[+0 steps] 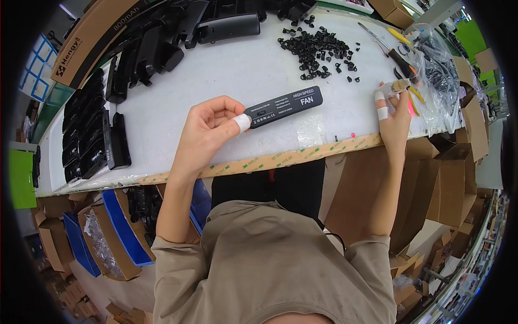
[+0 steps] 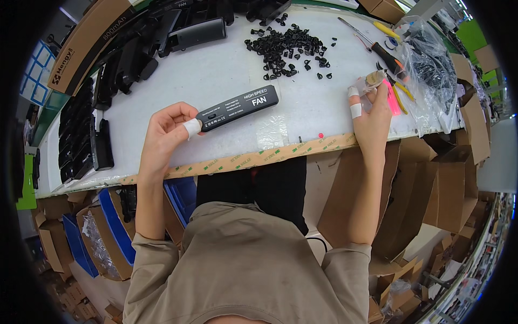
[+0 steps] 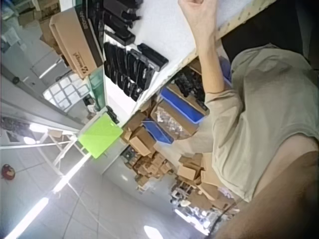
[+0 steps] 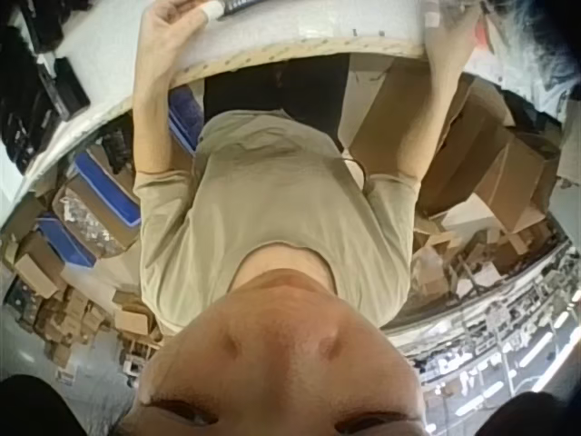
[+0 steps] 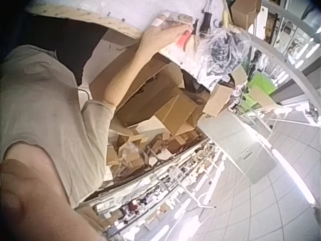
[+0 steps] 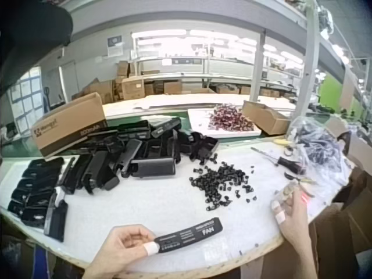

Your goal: The person assembles small plastic electronic housings by applying adhesive from a bottle and inserting small plastic parts into them by hand.

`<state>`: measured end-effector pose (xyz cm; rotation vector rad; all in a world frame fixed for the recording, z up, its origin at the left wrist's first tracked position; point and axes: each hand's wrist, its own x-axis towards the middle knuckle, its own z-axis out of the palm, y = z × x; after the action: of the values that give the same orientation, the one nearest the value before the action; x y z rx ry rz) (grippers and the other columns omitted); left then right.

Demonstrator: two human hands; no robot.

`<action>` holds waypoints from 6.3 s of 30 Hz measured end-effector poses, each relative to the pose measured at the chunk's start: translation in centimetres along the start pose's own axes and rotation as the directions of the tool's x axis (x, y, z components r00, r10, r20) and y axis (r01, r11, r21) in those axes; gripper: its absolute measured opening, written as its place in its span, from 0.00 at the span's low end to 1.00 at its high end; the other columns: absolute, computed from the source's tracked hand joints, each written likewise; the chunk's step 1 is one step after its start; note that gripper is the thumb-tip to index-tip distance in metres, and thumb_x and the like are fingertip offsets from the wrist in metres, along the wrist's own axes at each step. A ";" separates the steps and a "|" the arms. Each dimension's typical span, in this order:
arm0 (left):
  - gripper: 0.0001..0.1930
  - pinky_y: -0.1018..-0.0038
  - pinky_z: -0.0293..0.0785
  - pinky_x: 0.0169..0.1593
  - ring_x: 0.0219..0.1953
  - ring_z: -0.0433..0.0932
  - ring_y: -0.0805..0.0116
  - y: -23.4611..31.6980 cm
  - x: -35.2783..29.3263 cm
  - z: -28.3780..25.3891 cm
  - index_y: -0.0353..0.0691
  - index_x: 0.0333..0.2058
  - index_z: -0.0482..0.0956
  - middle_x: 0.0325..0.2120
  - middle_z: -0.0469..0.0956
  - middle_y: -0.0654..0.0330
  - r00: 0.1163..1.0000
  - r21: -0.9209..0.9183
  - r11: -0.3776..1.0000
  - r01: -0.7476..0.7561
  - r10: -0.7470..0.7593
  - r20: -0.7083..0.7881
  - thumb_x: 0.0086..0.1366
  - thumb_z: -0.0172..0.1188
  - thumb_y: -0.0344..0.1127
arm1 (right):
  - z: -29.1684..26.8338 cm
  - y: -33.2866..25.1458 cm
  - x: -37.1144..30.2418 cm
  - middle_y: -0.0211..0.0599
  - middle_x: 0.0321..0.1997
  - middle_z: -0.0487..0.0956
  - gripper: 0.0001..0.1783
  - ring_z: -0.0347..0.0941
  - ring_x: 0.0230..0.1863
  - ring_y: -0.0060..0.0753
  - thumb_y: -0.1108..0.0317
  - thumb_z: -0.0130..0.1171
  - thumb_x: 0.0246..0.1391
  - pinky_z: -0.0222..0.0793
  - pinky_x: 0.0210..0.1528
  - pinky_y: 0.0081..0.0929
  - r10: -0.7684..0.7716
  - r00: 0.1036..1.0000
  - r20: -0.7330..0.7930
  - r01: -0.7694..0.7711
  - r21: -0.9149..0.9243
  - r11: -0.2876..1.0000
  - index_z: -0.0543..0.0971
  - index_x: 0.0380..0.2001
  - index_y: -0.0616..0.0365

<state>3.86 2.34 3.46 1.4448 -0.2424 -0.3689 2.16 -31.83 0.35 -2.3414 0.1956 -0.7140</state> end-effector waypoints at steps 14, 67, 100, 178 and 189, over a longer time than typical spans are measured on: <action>0.05 0.86 0.67 0.35 0.28 0.73 0.81 0.4 0.1 -0.1 0.34 0.31 0.75 0.25 0.77 0.62 1.000 0.041 0.999 0.006 -0.006 -0.015 0.55 0.58 0.28 | 0.4 -0.3 0.0 0.56 0.45 0.75 0.42 0.71 0.49 0.46 0.65 0.61 0.47 0.63 0.51 0.30 0.042 0.997 -0.062 -0.044 -0.029 0.999 0.50 0.59 0.68; 0.17 0.71 0.71 0.39 0.33 0.76 0.64 9.5 1.1 -20.8 0.36 0.37 0.78 0.30 0.78 0.54 0.924 0.971 0.197 0.133 0.329 -0.193 0.58 0.53 0.43 | 20.4 -28.6 -6.0 0.34 0.22 0.72 0.19 0.70 0.18 0.23 0.59 0.46 0.59 0.66 0.17 0.19 -0.456 0.204 0.866 -0.608 0.477 0.634 0.72 0.27 0.67; 0.45 0.76 0.71 0.41 0.38 0.76 0.60 6.6 3.6 -8.6 0.22 0.57 0.49 0.37 0.73 0.41 0.999 0.744 0.667 0.033 -0.020 -0.027 0.53 0.61 0.52 | 11.5 -20.3 2.8 0.49 0.38 0.77 0.37 0.76 0.37 0.35 0.59 0.59 0.50 0.69 0.41 0.27 -0.380 0.564 0.733 0.166 0.350 0.922 0.55 0.59 0.61; 0.35 0.60 0.54 0.52 0.41 0.70 0.65 -2.1 -0.1 4.3 0.38 0.49 0.69 0.39 0.70 0.59 0.793 0.894 0.174 -0.413 0.552 0.259 0.38 0.67 0.37 | 4.7 -8.0 3.1 0.45 0.27 0.74 0.11 0.73 0.31 0.44 0.75 0.60 0.40 0.68 0.36 0.34 -0.212 0.920 0.330 0.265 -0.123 0.956 0.76 0.31 0.67; 0.36 0.60 0.54 0.52 0.41 0.70 0.65 -2.0 -0.1 4.4 0.40 0.49 0.69 0.39 0.70 0.61 0.785 0.887 0.176 -0.426 0.560 0.266 0.36 0.67 0.36 | 4.9 -7.6 3.9 0.43 0.26 0.75 0.11 0.71 0.27 0.39 0.74 0.60 0.39 0.67 0.33 0.30 -0.204 0.909 0.364 0.221 -0.005 0.975 0.76 0.30 0.67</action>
<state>1.91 -1.81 1.94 2.3913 -0.9366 0.5636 7.76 -24.50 3.91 -2.5144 -0.2131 -0.3653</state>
